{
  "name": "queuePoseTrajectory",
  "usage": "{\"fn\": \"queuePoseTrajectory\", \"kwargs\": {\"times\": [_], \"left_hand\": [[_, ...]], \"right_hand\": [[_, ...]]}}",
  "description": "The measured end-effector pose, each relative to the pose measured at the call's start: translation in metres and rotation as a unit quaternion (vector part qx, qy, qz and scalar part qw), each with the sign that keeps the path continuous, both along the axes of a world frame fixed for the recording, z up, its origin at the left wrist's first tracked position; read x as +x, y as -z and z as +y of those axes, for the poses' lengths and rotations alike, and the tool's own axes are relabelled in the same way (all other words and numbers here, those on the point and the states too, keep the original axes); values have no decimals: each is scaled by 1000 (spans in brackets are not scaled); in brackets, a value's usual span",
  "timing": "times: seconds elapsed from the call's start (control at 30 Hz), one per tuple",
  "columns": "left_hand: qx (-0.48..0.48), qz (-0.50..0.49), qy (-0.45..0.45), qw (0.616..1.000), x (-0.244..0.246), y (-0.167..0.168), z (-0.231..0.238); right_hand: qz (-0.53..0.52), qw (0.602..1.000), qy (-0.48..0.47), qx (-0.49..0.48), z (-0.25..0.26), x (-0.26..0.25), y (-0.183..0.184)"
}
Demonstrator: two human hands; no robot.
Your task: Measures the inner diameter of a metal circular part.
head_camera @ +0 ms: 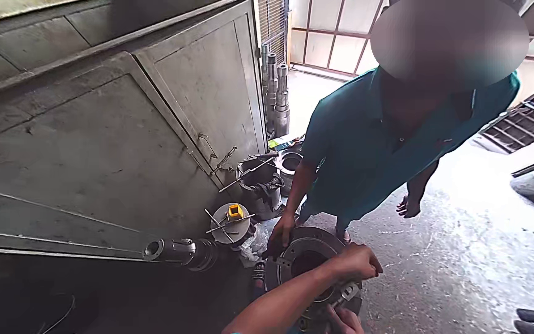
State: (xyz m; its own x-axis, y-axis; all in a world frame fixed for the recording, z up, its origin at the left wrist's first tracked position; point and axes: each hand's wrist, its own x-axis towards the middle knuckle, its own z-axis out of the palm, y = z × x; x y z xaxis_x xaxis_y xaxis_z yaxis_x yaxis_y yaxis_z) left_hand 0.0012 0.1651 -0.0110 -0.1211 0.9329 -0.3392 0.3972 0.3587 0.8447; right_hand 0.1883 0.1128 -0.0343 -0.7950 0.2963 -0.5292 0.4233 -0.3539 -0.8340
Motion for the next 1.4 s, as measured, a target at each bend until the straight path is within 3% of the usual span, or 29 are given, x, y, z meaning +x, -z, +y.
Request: {"fn": "queuePoseTrajectory", "kwargs": {"times": [0.07,0.1,0.2,0.23,0.33,0.4,0.47,0.6,0.77,0.87,0.93,1.03,1.13,1.2,1.27,1.33,1.4], "left_hand": [[-18,89,50,995,17,-14,5],[-26,117,50,992,23,-19,-2],[-13,121,-80,989,30,-19,-56],[-3,108,-146,983,31,-16,-81],[8,79,-274,958,49,-3,-152],[-6,96,-269,958,76,-7,-172],[-36,106,-237,965,106,-10,-172],[-15,141,-252,957,133,-4,-162],[75,347,-254,900,75,15,-171],[127,399,-204,885,15,30,-141],[165,407,-151,886,-8,35,-111],[166,385,-155,895,-5,35,-114],[163,304,-249,905,32,33,-157],[159,129,-344,916,64,31,-176],[102,-89,-440,888,78,22,-177],[80,-187,-499,842,68,17,-162],[71,-225,-493,837,39,12,-132]], "right_hand": [[15,999,52,-6,-11,-10,1],[13,999,28,12,-8,-7,1],[15,981,-119,155,32,15,-5],[46,967,-122,220,50,22,-8],[186,879,-12,438,101,20,-10],[241,797,-25,553,141,-6,4],[260,777,-86,566,167,-36,30],[292,797,-165,503,179,-68,46],[96,764,-180,612,162,-6,6],[-71,782,-240,571,104,31,-30],[-93,804,-236,537,77,46,-30],[-64,837,-239,488,95,49,-21],[-27,819,-203,535,133,29,-15],[3,796,-162,584,150,10,-7],[-9,810,-191,554,162,-4,-11],[-67,826,-276,486,169,-4,-26],[-96,843,-349,399,161,7,-32]]}}
